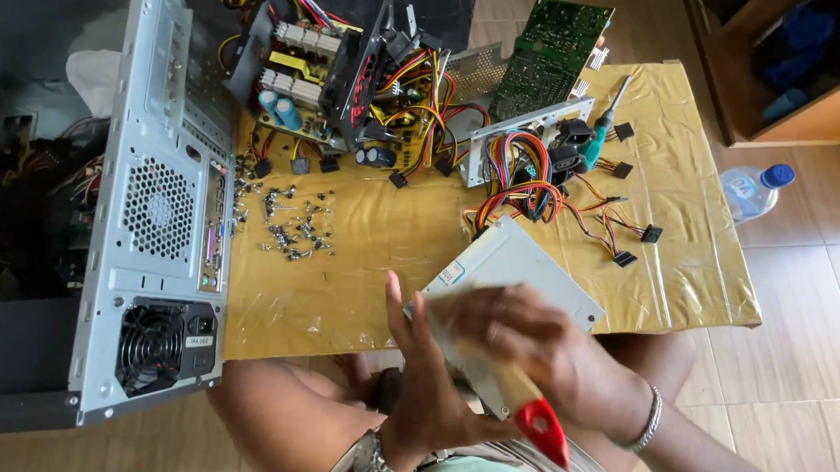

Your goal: Disassembling a computer power supply unit and cleaning the internal components and fan with a brush.

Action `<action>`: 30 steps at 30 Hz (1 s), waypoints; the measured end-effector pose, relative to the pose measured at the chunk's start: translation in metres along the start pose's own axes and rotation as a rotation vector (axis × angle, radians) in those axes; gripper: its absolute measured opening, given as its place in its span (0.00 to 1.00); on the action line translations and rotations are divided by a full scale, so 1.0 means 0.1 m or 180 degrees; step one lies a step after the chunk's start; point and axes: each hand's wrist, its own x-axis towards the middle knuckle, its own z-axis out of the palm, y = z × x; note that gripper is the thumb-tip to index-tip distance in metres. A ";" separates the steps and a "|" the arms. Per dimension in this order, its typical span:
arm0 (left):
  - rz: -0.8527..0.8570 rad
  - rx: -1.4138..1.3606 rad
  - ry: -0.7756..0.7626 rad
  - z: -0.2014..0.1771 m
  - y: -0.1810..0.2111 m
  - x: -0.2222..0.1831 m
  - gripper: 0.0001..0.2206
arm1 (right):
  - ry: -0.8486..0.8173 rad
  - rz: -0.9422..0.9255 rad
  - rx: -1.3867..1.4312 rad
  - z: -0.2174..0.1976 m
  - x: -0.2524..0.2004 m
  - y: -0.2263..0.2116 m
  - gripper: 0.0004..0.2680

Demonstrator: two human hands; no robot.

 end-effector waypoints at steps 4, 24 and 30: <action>0.0241 0.0595 -0.0192 -0.06 -0.02 0.00 0.62 | 0.0449 0.0297 -0.0036 -0.10 -0.11 0.29 0.18; -0.0028 0.0794 -0.0056 -0.05 0.09 0.05 0.54 | 0.0524 0.0430 -0.0245 0.10 -0.89 -0.29 0.13; 0.0486 0.1707 -0.0187 -0.03 -0.13 -0.27 0.55 | 0.3785 0.1774 0.1174 0.17 -1.19 0.19 0.09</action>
